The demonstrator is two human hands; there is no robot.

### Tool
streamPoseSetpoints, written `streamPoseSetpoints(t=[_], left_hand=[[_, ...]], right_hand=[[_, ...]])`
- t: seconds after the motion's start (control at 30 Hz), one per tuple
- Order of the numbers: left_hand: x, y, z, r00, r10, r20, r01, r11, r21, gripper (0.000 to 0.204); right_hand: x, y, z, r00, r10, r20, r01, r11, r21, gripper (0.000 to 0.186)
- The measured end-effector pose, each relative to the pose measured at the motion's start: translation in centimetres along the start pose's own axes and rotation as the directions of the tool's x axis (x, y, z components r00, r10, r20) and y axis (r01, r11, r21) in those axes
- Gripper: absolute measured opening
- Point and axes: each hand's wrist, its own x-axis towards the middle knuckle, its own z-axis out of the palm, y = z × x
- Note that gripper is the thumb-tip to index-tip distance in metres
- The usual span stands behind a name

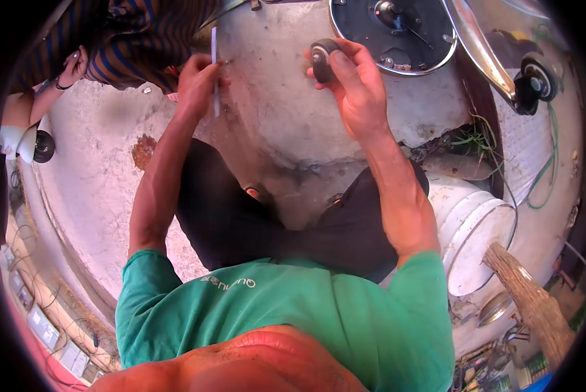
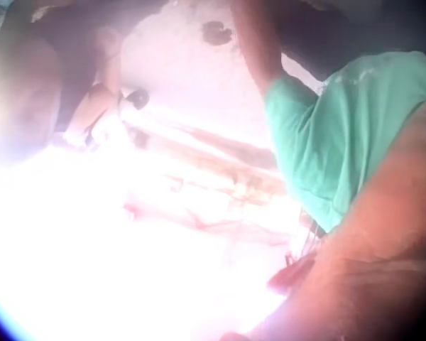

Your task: The person disassembles and repairs a swivel chair caster and base, using a socket wrench and by hand.

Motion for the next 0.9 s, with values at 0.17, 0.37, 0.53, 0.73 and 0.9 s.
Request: streamPoseSetpoints(t=[0.17, 0.37, 0.53, 0.73, 0.9], left_hand=[[-0.8, -2.4, -5.2, 0.987, -0.161, -0.005, 0.158, 0.966, 0.204, 0.030], [1.4, -4.0, -6.4, 0.981, -0.190, 0.045, 0.137, 0.834, 0.535, 0.034], [3.4, -5.2, -7.8, 0.940, -0.340, 0.034, 0.236, 0.719, 0.654, 0.037], [-4.3, 2.4, -9.7, 0.985, -0.120, 0.127, 0.075, 0.946, 0.314, 0.031], [-14.8, 8.5, -10.9, 0.986, 0.057, 0.155, -0.066, 0.997, 0.049, 0.030]], right_hand=[[0.6, 0.1, -0.5, 0.997, 0.050, 0.064, -0.057, 0.992, 0.110, 0.048], [0.8, 0.2, -0.4, 1.000, 0.021, 0.023, -0.023, 0.993, 0.116, 0.048], [0.7, -0.4, -0.6, 0.998, 0.055, -0.012, -0.053, 0.993, 0.106, 0.052], [0.7, -1.1, -1.1, 0.991, 0.114, -0.071, -0.113, 0.993, 0.020, 0.056], [1.4, -0.2, -2.5, 0.991, 0.029, -0.133, -0.046, 0.991, -0.127, 0.053]])
